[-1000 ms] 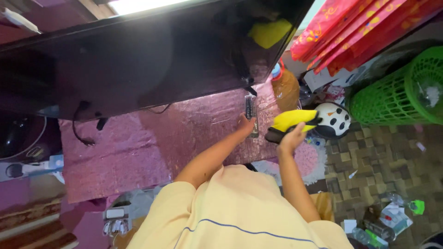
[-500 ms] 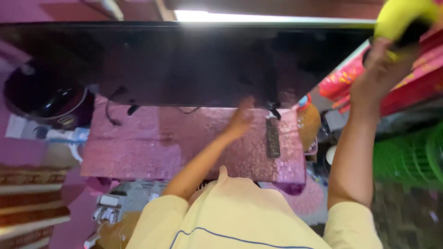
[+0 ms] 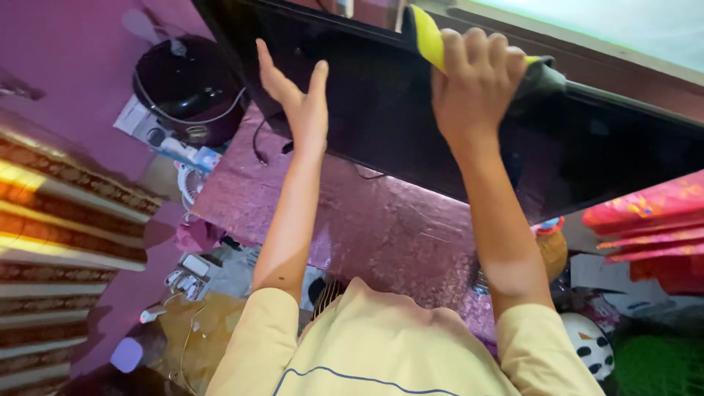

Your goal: The person wipes the screen and back of a television with a cloth, then cleans a small fan and its detachable cover.

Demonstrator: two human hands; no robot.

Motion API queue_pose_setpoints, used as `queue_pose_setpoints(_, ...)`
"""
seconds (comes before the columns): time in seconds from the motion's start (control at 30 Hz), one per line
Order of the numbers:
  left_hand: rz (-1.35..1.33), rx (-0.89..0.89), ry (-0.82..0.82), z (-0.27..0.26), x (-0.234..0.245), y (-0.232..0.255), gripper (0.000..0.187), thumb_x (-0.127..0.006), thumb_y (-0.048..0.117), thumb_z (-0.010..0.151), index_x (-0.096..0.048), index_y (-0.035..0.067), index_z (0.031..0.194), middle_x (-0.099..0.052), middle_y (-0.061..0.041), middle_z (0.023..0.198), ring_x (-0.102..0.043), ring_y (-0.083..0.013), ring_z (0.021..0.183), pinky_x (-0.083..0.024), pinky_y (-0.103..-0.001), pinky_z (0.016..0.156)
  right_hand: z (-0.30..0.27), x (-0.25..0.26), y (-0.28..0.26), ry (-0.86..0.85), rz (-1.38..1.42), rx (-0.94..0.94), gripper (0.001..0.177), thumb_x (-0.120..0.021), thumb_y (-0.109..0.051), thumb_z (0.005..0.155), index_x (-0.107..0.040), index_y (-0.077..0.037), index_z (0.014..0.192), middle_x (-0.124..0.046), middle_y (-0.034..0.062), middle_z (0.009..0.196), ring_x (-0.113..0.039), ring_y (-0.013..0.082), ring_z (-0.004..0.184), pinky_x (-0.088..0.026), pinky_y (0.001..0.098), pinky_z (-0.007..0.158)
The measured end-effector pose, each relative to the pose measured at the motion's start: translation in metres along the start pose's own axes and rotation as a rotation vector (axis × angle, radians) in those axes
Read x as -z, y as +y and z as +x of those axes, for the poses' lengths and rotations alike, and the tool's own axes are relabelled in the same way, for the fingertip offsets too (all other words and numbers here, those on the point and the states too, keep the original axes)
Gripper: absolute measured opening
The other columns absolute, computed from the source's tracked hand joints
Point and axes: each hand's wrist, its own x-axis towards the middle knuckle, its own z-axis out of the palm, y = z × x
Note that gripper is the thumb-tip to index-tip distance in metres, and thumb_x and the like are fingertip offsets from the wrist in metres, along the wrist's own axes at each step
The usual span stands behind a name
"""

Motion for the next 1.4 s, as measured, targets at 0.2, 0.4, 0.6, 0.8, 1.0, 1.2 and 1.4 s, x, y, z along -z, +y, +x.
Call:
queue_pose_setpoints(0.2,-0.195,0.075,0.059,0.002,0.011,0.024,0.114,-0.083,0.021,0.094,0.005,0.011,0.167,0.006,-0.019,0.175,0.002,-0.0317,0.164,-0.003,-0.044,0.134,-0.024,0.029,-0.025,-0.085,-0.001,-0.058,0.026,-0.069,-0.019,0.093,-0.066,-0.016,0.119,-0.057,0.0032,0.101,-0.054,0.0262,0.103,-0.035,0.0437,0.096)
queue_pose_setpoints(0.4,0.116,-0.333,-0.075,-0.016,0.067,0.049,0.121,-0.087,0.051,0.09,0.001,0.024,0.169,0.01,-0.012,0.173,0.004,-0.0297,0.16,-0.005,-0.049,0.131,-0.059,0.081,-0.083,-0.134,-0.089,-0.085,0.024,-0.066,-0.027,0.104,-0.074,-0.021,0.125,-0.061,-0.0009,0.101,-0.057,0.0224,0.098,-0.036,0.0421,0.098)
queue_pose_setpoints(0.6,0.179,-0.558,-0.255,-0.041,0.115,0.02,0.109,-0.09,0.067,0.068,-0.033,0.039,0.156,-0.008,-0.01,0.171,-0.001,-0.0379,0.163,-0.012,-0.061,0.129,-0.072,0.127,-0.124,-0.16,-0.054,-0.098,0.023,-0.067,-0.026,0.105,-0.079,-0.015,0.122,-0.073,-0.001,0.107,-0.067,0.0202,0.097,-0.04,0.0381,0.096)
queue_pose_setpoints(0.8,0.12,-0.609,-0.211,-0.075,0.146,-0.009,0.076,-0.096,0.058,0.076,-0.05,0.033,0.131,-0.029,-0.006,0.156,-0.018,-0.0358,0.154,-0.027,-0.06,0.122,-0.042,0.164,-0.165,-0.441,0.124,-0.333,0.026,-0.07,-0.029,0.101,-0.072,-0.005,0.11,-0.074,0.0104,0.11,-0.07,0.0292,0.104,-0.05,0.0424,0.093)
queue_pose_setpoints(1.0,0.134,-0.832,0.763,-0.085,0.088,-0.013,0.05,-0.07,0.05,0.092,-0.052,0.025,0.131,-0.042,0.011,0.138,-0.051,-0.0255,0.122,-0.049,-0.059,0.105,0.003,0.118,-0.24,-0.698,0.625,-0.156,0.051,-0.062,-0.021,0.09,-0.059,0.0,0.136,-0.066,0.0229,0.129,-0.06,0.0454,0.123,-0.047,0.05,0.101)
queue_pose_setpoints(1.2,0.265,-1.083,0.716,-0.076,0.132,-0.009,0.058,-0.042,0.064,0.104,-0.045,0.028,0.149,-0.036,0.009,0.147,-0.048,-0.0236,0.13,-0.045,-0.049,0.105,-0.044,0.147,-0.218,-0.739,0.545,-0.035,0.054,-0.059,-0.022,0.09,-0.052,-0.005,0.14,-0.061,0.0201,0.143,-0.052,0.0428,0.132,-0.035,0.0512,0.11)
queue_pose_setpoints(1.4,0.203,-0.936,0.598,-0.121,0.158,-0.03,0.061,-0.042,0.064,0.101,-0.043,0.026,0.148,-0.041,0.018,0.134,-0.05,-0.0174,0.131,-0.045,-0.05,0.109,-0.151,0.223,-0.075,-1.139,-0.243,-0.188,0.036,-0.048,-0.023,0.105,-0.061,0.002,0.128,-0.067,0.0236,0.117,-0.066,0.0391,0.109,-0.051,0.0496,0.097)
